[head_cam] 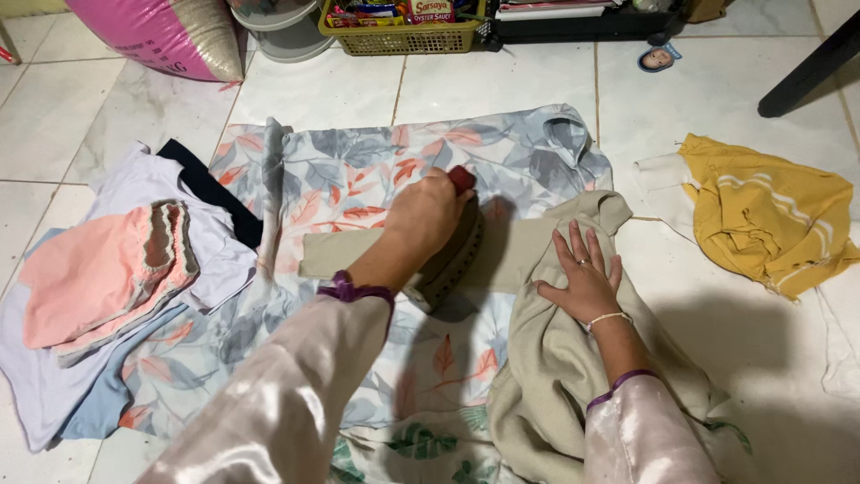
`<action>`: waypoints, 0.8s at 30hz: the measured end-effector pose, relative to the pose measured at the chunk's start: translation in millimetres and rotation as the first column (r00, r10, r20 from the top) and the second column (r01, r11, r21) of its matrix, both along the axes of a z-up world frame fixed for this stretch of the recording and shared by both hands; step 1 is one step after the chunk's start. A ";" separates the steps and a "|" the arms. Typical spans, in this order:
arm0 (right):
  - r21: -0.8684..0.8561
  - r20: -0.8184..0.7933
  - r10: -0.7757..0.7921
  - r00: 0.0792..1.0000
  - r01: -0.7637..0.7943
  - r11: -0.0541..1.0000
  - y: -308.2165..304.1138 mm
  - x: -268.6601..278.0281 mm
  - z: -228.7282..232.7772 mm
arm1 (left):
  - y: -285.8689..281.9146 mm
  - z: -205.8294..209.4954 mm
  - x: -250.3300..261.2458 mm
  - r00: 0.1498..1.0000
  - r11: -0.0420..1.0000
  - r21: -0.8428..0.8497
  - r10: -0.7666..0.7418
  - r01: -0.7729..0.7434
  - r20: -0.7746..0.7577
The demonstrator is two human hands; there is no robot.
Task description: The person irons a beige long-sleeved shirt laid on a floral sheet on the floor. They smooth the fabric, iron the sleeves and body, then flip the shirt to iron the other side.
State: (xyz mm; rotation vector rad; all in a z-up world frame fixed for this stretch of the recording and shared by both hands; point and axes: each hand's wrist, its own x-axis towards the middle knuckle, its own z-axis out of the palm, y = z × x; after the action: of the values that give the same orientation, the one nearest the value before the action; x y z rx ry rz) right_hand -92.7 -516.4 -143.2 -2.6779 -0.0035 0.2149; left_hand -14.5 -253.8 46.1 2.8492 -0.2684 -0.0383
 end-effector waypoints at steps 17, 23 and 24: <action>-0.003 0.026 0.010 1.000 -0.009 1.000 -3.1 5.4 -19.5 | 156.3 4.9 -3.5 0.954 0.951 0.092 0.289 -0.296 0.083; -0.004 0.050 0.014 0.999 -0.014 1.000 -6.5 4.3 -26.0 | 204.8 7.9 -12.1 0.927 0.925 0.085 0.364 -0.371 0.089; -0.003 0.060 0.016 0.998 -0.016 1.000 -6.5 4.3 -27.4 | 211.8 8.1 -14.7 0.929 0.926 0.093 0.356 -0.366 0.105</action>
State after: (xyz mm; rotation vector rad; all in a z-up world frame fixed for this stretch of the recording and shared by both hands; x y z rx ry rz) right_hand -88.4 -522.9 -170.7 -2.6869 -0.0440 0.1390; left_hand -29.2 -41.9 54.2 2.9661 0.2546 0.1493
